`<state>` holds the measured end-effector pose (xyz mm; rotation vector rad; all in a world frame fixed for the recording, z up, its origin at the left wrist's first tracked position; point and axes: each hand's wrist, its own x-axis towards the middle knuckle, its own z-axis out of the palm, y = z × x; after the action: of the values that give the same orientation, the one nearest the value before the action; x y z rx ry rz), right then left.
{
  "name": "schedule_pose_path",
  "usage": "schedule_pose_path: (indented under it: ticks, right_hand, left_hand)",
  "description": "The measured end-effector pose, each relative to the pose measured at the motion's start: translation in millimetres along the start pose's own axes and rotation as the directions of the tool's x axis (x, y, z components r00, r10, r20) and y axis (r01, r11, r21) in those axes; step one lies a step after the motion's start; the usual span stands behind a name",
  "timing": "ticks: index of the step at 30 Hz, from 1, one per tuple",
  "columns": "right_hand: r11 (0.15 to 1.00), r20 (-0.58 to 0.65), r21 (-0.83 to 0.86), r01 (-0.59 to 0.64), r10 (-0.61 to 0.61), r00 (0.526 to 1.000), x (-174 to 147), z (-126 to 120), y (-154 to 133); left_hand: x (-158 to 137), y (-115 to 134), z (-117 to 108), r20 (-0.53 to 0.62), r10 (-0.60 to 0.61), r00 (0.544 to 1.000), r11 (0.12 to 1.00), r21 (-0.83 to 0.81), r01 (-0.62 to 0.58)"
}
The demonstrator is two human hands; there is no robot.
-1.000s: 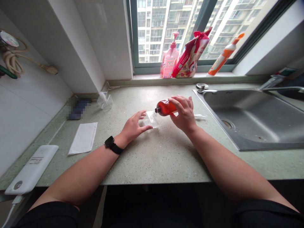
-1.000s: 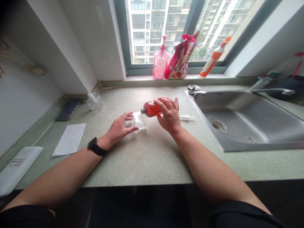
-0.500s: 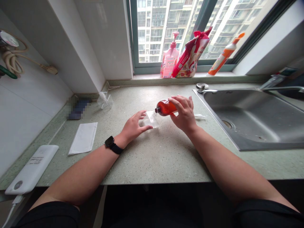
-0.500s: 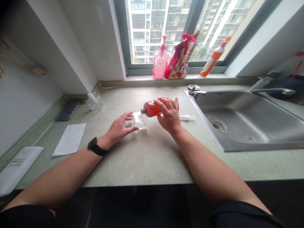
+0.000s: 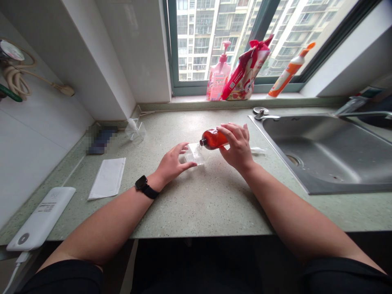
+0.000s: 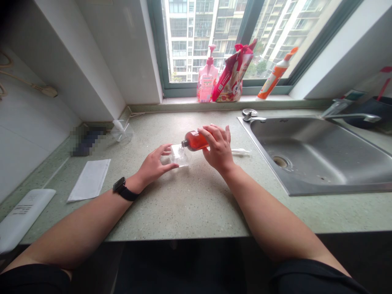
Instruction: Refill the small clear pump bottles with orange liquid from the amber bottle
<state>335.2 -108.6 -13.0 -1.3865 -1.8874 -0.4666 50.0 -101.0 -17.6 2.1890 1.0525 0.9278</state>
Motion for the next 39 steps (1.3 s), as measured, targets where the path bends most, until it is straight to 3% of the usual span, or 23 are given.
schedule_pose_path:
  ticks: [39]
  right_hand:
    - [1.0,-0.023,-0.004,0.015,-0.015,1.0,-0.3,0.6,0.3]
  left_hand:
    - [0.5,-1.3,0.4,0.003,-0.003,1.0,1.0,-0.015,0.003]
